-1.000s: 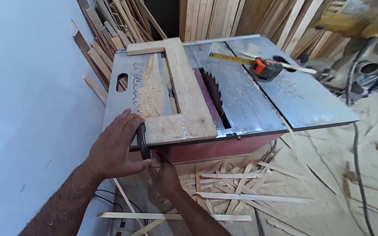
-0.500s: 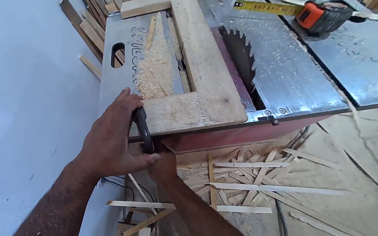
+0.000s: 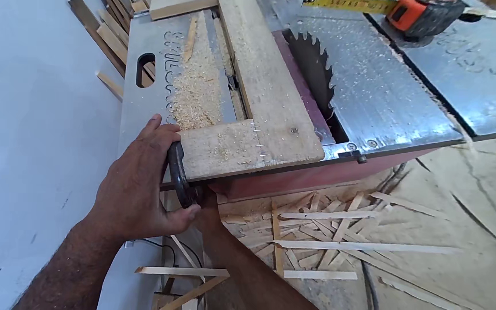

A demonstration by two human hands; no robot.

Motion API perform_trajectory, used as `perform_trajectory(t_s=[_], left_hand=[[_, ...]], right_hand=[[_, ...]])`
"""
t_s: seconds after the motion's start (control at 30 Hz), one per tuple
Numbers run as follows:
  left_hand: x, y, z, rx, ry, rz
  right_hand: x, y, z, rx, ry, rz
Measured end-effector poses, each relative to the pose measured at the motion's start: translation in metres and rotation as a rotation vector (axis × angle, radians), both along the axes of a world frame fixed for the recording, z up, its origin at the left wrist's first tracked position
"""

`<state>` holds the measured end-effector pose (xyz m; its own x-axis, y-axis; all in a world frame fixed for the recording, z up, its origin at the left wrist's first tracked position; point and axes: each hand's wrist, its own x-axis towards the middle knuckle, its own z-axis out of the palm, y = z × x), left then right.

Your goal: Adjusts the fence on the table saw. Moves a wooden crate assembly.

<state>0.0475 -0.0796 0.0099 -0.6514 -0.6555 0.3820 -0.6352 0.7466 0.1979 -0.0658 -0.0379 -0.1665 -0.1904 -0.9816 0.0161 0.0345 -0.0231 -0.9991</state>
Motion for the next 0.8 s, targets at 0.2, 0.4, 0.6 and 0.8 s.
perform_trajectory(t_s=[0.2, 0.4, 0.6, 0.8], left_hand=[[-0.001, -0.001, 0.002, 0.004, -0.008, -0.013], [-0.001, -0.001, 0.002, 0.004, -0.016, -0.009], [-0.001, -0.001, 0.003, 0.003, -0.016, -0.001], [-0.002, -0.001, 0.002, -0.014, 0.0, -0.011]], right_hand=[[-0.011, 0.003, -0.002, 0.14, -1.028, 0.227], [0.018, 0.009, -0.012, 0.275, -1.37, 0.219], [-0.005, 0.01, 0.0, 0.415, -1.266, 0.373], [-0.055, -0.009, 0.03, 0.915, -1.155, 0.342]])
